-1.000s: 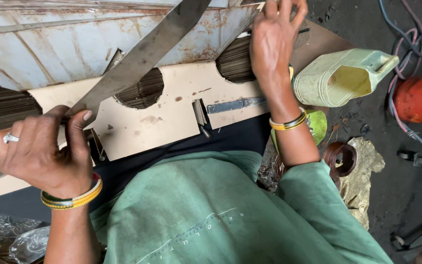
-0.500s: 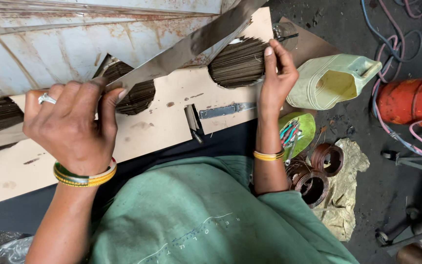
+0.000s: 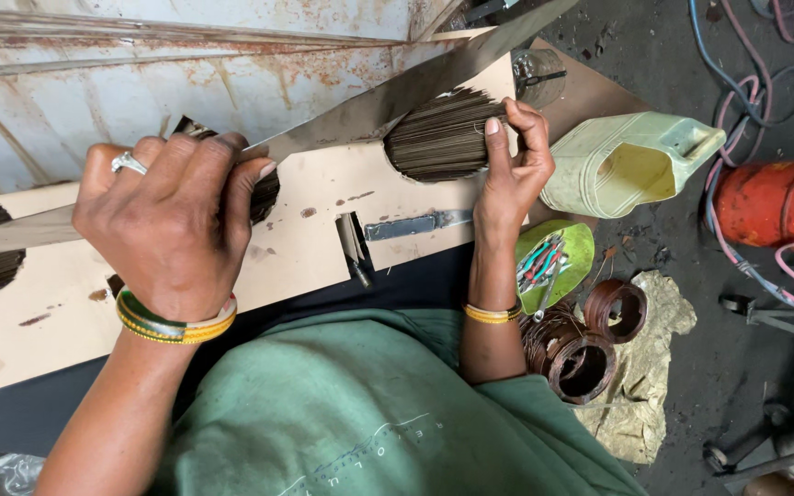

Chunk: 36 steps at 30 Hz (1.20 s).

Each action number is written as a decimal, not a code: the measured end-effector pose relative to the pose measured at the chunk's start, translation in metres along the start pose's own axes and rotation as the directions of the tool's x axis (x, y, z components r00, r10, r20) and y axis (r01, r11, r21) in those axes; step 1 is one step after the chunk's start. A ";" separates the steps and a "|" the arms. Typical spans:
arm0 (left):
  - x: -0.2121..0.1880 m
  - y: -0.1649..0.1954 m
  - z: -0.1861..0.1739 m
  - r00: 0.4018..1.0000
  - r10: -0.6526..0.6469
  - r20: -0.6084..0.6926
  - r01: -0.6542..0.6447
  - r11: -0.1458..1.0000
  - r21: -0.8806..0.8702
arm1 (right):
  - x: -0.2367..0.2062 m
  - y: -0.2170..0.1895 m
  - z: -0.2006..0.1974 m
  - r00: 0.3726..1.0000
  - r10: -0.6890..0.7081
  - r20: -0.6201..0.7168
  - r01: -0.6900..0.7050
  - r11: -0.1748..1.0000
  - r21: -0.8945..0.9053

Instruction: The person aligns and secures a metal frame onto a wooden board with circular cutouts using a small metal bar and a knife-like tool. They repeatedly adjust the frame, insert the bar into slots, and press components together to hold the assembly in place.

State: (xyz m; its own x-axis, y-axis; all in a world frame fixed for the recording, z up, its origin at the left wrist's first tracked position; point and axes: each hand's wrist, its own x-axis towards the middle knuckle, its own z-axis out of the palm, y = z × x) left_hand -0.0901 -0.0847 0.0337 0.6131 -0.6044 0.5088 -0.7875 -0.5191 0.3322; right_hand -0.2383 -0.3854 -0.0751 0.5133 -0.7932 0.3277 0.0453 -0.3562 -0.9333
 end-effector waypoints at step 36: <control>0.022 0.003 0.016 0.995 0.033 0.093 -0.030 0.999 -0.032 | 0.005 0.006 -0.006 0.995 0.088 0.050 -0.093 0.991 0.098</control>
State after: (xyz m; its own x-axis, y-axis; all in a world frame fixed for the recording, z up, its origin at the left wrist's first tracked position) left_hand -0.0784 -0.1093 0.0328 0.5900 -0.6745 0.4438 -0.8072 -0.4811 0.3420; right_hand -0.2402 -0.3943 -0.0786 0.5573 -0.7960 0.2363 0.0813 -0.2309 -0.9696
